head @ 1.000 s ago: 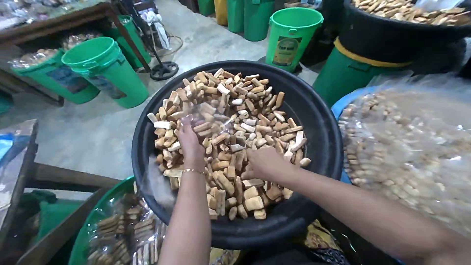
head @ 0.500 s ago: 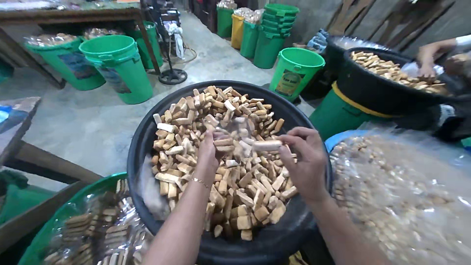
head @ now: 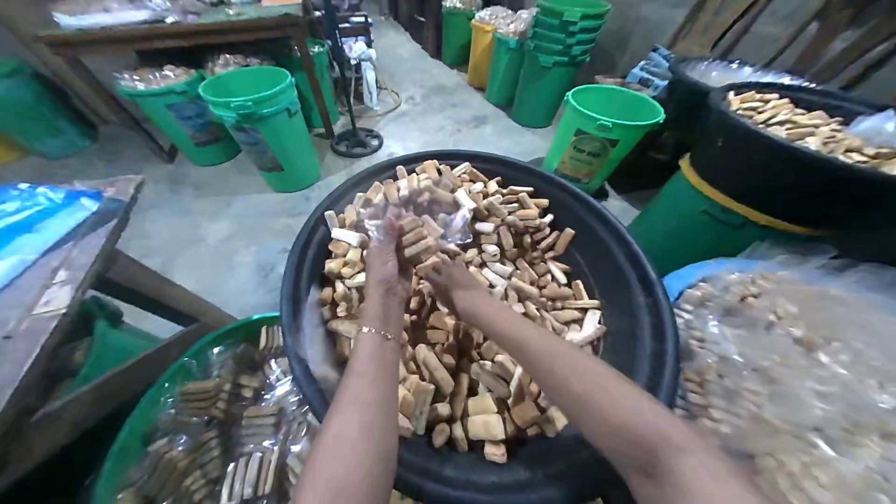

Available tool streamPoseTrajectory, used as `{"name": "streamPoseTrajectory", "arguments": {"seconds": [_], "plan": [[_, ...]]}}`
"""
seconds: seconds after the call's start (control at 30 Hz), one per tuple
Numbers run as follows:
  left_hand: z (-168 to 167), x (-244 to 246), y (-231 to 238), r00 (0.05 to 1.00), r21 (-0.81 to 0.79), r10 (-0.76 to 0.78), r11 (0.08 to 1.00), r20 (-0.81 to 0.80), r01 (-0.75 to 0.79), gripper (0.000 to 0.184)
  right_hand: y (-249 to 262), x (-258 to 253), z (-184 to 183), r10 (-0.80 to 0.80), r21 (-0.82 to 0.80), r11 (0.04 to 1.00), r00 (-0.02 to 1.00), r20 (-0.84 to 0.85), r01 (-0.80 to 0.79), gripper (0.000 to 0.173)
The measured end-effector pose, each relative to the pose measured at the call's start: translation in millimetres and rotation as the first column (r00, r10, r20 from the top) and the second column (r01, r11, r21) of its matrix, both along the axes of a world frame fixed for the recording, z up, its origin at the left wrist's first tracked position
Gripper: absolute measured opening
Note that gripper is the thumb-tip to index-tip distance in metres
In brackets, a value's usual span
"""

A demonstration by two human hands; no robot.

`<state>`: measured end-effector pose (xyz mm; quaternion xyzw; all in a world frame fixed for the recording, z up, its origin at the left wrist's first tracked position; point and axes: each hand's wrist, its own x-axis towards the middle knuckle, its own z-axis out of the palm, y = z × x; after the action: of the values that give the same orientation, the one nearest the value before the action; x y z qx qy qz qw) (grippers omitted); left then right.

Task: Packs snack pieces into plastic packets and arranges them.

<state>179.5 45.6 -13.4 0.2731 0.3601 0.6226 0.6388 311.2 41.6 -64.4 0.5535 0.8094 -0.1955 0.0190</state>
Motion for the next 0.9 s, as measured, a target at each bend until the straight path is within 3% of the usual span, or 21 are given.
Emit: {"name": "streamPoseTrajectory", "arguments": {"seconds": [0.07,0.13,0.2,0.27,0.33,0.4,0.47,0.63,0.77,0.8,0.87,0.9], "plan": [[0,1,2,0.999,-0.049,0.04,0.998,0.023,-0.039,0.03,7,-15,-16,0.077,-0.012,0.997,0.983,0.166,-0.076,0.045],[2,-1,3,0.995,-0.077,0.086,0.994,0.049,-0.082,0.029,6,-12,-6,0.089,-0.052,0.995,0.983,0.163,-0.082,0.042],[5,-1,1,0.988,-0.1,0.112,0.99,0.106,-0.102,0.03,-10,12,16,0.028,-0.038,0.999,0.999,-0.026,-0.029,0.038],[12,1,-4,0.98,-0.136,0.121,0.986,0.16,-0.099,0.031,-35,41,44,-0.097,0.153,0.976,0.939,-0.331,0.155,0.034],[19,9,-9,0.981,-0.162,0.099,0.984,0.167,-0.072,0.031,-59,66,58,-0.034,0.441,0.791,0.751,-0.659,0.423,0.029],[20,18,-17,0.992,-0.101,-0.02,0.994,0.124,0.033,0.036,-78,76,77,0.131,0.498,0.609,0.54,-0.831,0.618,0.028],[16,27,-23,0.98,0.014,-0.173,0.985,0.095,0.172,0.041,-84,76,84,0.28,0.548,0.493,0.473,-0.835,0.676,0.02],[10,37,-42,0.885,0.176,-0.459,0.88,0.08,0.441,0.041,-66,76,68,0.371,0.736,0.369,0.637,-0.676,0.567,0.017],[13,37,-44,0.89,0.202,-0.437,0.89,0.13,0.408,0.04,-97,90,86,0.396,0.692,0.315,0.572,-0.718,0.65,0.012],[13,37,-42,0.904,0.196,-0.397,0.91,0.158,0.365,0.041,-110,93,93,0.409,0.648,0.315,0.516,-0.752,0.694,0.013],[13,38,-39,0.911,0.193,-0.357,0.928,0.208,0.32,0.041,-128,94,100,0.403,0.54,0.408,0.386,-0.83,0.736,0.014],[13,40,-40,0.904,0.202,-0.369,0.923,0.214,0.329,0.04,-131,92,99,0.377,0.524,0.447,0.379,-0.845,0.725,0.012]]}}
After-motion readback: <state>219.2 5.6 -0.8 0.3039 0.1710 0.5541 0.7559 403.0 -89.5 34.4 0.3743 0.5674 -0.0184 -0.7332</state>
